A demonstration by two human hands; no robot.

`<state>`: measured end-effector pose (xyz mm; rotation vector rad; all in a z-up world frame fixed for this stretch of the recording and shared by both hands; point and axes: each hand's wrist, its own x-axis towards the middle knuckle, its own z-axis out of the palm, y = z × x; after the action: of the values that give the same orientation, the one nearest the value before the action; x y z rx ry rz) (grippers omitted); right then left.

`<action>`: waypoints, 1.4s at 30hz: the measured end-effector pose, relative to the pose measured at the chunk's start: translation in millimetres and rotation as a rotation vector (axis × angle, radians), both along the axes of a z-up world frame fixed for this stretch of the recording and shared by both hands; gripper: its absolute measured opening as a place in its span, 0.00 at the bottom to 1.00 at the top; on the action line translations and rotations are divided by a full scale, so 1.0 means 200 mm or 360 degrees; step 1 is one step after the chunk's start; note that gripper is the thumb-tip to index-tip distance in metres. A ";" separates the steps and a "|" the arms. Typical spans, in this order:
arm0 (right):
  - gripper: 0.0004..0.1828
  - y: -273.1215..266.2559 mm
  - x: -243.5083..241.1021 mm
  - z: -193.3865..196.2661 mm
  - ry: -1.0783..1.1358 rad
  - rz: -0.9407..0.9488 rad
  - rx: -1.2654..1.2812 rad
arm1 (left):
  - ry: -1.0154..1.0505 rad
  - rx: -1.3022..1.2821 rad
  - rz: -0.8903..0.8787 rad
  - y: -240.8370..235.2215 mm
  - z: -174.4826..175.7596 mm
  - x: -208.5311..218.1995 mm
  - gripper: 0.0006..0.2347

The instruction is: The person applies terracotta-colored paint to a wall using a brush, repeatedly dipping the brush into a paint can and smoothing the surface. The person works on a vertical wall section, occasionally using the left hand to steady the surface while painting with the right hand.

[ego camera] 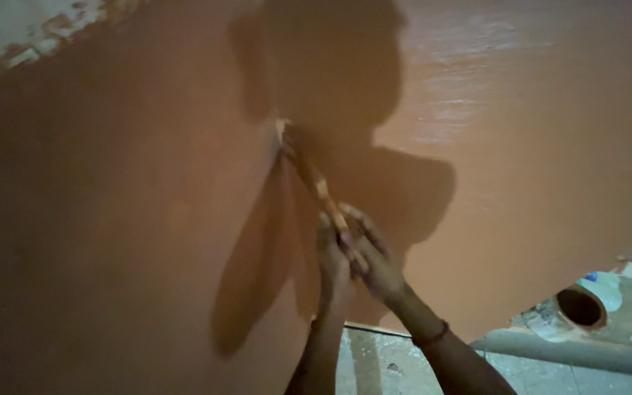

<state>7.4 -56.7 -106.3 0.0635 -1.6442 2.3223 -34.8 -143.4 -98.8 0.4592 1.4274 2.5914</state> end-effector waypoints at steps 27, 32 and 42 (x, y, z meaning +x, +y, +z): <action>0.30 -0.07 0.24 -0.19 -0.0124 -0.0208 -0.0325 | -0.0284 -0.0115 -0.0079 0.01 -0.21 0.16 0.19; 0.30 -0.16 0.16 -0.16 -0.0211 0.0130 -0.0231 | -0.0169 -0.0157 0.0180 -0.12 -0.22 0.12 0.19; 0.22 0.05 0.32 -0.18 0.0543 -0.1394 0.1749 | -0.0156 -0.0367 -0.0745 0.27 -0.15 0.10 0.18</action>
<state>70.9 -45.8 -141.9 -0.0300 -1.9732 0.6141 -15.1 -89.8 -129.3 0.5473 1.3674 2.0301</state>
